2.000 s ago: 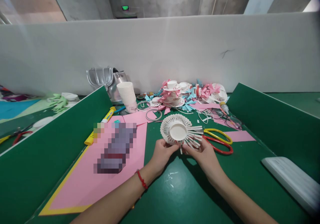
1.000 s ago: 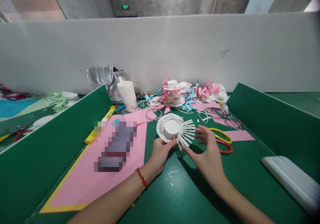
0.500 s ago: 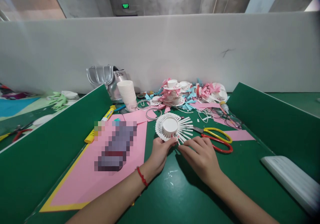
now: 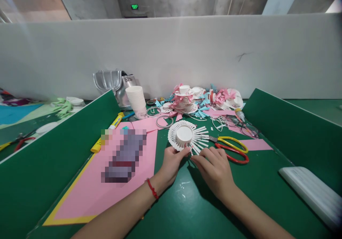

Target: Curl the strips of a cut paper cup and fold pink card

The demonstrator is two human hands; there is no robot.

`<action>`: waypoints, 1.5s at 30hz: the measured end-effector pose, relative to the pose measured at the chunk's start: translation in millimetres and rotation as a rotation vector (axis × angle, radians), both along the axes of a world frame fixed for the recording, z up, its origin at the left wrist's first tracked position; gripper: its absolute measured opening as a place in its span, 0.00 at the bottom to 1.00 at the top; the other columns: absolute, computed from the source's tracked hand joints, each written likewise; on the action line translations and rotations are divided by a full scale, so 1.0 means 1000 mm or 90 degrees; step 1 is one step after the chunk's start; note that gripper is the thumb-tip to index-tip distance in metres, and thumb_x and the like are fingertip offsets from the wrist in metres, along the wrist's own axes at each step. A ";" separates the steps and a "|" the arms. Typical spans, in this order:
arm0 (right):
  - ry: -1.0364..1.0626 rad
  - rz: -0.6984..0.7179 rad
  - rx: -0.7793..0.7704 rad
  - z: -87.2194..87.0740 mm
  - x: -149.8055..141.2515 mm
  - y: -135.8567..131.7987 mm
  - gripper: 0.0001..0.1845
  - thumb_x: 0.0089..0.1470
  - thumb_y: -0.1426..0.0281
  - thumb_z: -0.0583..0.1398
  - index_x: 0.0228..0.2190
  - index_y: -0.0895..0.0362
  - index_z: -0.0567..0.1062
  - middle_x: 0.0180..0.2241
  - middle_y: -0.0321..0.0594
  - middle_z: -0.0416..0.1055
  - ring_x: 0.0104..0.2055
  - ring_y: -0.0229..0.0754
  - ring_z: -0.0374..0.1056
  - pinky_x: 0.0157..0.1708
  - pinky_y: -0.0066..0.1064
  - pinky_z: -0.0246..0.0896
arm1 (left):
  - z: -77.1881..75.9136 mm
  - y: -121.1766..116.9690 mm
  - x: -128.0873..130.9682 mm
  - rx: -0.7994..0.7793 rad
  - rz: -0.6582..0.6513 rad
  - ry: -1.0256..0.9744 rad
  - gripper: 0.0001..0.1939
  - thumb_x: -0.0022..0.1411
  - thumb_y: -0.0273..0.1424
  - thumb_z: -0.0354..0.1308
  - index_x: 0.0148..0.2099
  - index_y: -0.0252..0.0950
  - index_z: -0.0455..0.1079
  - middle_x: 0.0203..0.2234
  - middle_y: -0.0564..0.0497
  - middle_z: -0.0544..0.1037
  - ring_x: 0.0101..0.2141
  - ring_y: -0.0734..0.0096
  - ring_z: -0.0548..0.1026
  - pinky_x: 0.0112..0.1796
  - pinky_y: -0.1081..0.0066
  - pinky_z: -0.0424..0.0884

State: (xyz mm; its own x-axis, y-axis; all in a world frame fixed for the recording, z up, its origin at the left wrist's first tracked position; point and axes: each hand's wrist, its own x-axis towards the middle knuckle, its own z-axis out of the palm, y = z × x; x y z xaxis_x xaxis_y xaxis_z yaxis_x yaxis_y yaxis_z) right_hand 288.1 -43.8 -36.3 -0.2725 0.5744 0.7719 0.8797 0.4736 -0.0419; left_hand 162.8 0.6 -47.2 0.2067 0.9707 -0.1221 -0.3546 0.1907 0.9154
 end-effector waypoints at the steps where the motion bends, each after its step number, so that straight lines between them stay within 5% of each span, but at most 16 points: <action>1: 0.004 -0.003 -0.001 -0.001 -0.001 0.000 0.12 0.53 0.74 0.53 0.22 0.57 0.72 0.19 0.37 0.64 0.23 0.37 0.53 0.26 0.31 0.43 | -0.001 0.000 0.000 0.009 -0.001 0.006 0.08 0.43 0.29 0.62 0.27 0.28 0.70 0.22 0.50 0.72 0.25 0.75 0.66 0.30 0.73 0.62; 12: 0.034 -0.045 -0.038 -0.002 -0.002 -0.001 0.13 0.54 0.71 0.53 0.21 0.57 0.71 0.18 0.36 0.63 0.23 0.38 0.54 0.26 0.31 0.42 | 0.002 -0.001 0.001 0.117 0.030 0.182 0.08 0.45 0.30 0.60 0.27 0.29 0.70 0.23 0.51 0.74 0.25 0.73 0.67 0.29 0.74 0.63; 22: 0.271 -0.068 -0.278 -0.002 0.002 0.000 0.05 0.52 0.73 0.54 0.25 0.57 0.68 0.26 0.36 0.66 0.30 0.40 0.61 0.30 0.32 0.49 | 0.008 -0.007 0.002 0.251 0.012 0.369 0.09 0.49 0.31 0.55 0.23 0.29 0.67 0.18 0.52 0.69 0.21 0.75 0.63 0.24 0.75 0.61; 30: 0.537 -0.027 -0.354 -0.008 0.010 0.009 0.09 0.44 0.63 0.58 0.22 0.56 0.71 0.36 0.44 0.65 0.41 0.47 0.61 0.38 0.36 0.56 | 0.008 -0.009 0.003 0.216 -0.034 0.263 0.08 0.47 0.31 0.57 0.27 0.30 0.69 0.23 0.50 0.74 0.24 0.73 0.68 0.26 0.75 0.64; 34: 0.740 0.071 -0.482 -0.005 0.013 0.012 0.13 0.39 0.59 0.61 0.21 0.57 0.70 0.26 0.38 0.69 0.29 0.41 0.64 0.28 0.30 0.58 | 0.008 -0.009 0.004 0.186 -0.043 0.228 0.07 0.46 0.30 0.58 0.27 0.30 0.68 0.24 0.50 0.74 0.25 0.73 0.69 0.27 0.76 0.64; 41: 0.928 0.106 -0.552 0.004 0.008 0.007 0.14 0.33 0.64 0.66 0.23 0.57 0.71 0.23 0.34 0.68 0.25 0.36 0.63 0.26 0.28 0.60 | 0.010 -0.005 0.002 0.136 -0.032 0.157 0.08 0.44 0.30 0.60 0.29 0.30 0.69 0.25 0.50 0.75 0.28 0.71 0.69 0.33 0.73 0.65; 45: 0.886 0.141 -0.517 0.004 0.004 0.006 0.13 0.29 0.69 0.67 0.22 0.57 0.72 0.26 0.35 0.70 0.29 0.38 0.66 0.30 0.28 0.62 | 0.011 -0.005 0.001 0.093 -0.020 0.138 0.09 0.44 0.30 0.60 0.29 0.29 0.70 0.25 0.49 0.75 0.28 0.71 0.69 0.33 0.72 0.64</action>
